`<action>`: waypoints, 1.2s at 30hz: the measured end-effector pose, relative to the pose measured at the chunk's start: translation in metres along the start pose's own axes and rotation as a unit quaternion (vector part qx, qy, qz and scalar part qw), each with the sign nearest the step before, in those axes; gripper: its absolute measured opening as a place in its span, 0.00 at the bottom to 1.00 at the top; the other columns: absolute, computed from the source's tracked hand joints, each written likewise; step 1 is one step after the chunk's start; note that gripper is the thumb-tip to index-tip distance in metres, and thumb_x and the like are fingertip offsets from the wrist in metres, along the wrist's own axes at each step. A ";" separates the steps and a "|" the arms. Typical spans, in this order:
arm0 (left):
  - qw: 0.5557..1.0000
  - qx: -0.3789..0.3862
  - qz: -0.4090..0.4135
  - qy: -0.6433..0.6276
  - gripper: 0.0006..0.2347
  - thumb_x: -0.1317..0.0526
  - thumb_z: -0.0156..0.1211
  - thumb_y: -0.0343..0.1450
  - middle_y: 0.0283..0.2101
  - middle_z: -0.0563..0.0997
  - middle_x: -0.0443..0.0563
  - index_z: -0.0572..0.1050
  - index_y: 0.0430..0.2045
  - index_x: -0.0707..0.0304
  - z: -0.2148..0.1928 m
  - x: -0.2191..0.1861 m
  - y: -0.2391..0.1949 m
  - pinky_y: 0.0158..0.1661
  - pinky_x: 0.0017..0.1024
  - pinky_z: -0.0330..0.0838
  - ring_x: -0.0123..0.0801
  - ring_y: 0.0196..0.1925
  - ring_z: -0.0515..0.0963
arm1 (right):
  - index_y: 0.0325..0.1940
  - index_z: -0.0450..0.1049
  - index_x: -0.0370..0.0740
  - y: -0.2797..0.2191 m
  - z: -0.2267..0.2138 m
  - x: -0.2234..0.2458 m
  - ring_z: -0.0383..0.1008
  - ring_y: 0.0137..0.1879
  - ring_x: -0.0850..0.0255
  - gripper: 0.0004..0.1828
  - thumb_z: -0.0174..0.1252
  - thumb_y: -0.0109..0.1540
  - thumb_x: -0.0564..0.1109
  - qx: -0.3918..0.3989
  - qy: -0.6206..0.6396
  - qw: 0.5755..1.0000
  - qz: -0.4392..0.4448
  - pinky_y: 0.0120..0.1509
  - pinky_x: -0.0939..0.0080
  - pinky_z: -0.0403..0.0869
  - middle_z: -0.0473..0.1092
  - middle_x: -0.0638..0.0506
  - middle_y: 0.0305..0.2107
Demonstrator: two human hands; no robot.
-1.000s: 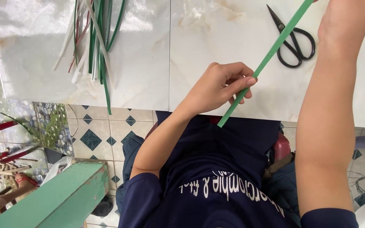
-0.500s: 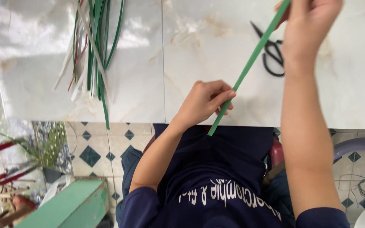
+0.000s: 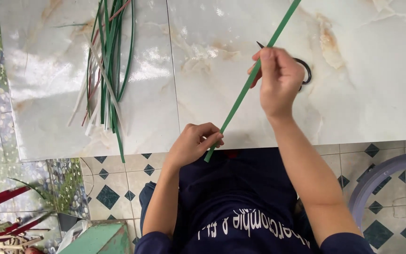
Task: The person is cutting long green plastic strips into smaller pieces using a pair of scissors on a low work surface.
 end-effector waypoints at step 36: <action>0.964 -0.185 0.155 0.108 0.06 0.66 0.56 0.72 0.17 0.77 0.49 0.80 0.37 0.64 -0.036 -0.077 -0.017 0.23 0.22 0.72 0.30 0.22 0.73 | 0.38 0.62 0.32 -0.057 0.023 0.009 0.65 0.23 0.65 0.15 0.34 0.72 0.44 0.087 0.114 0.989 0.019 0.23 0.72 0.67 0.62 0.46 0.18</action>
Point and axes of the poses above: each hand's wrist, its own y-axis towards the middle knuckle, its own z-axis out of the palm, x = y × z, the point moved 8 cm from there along y, towards the middle knuckle
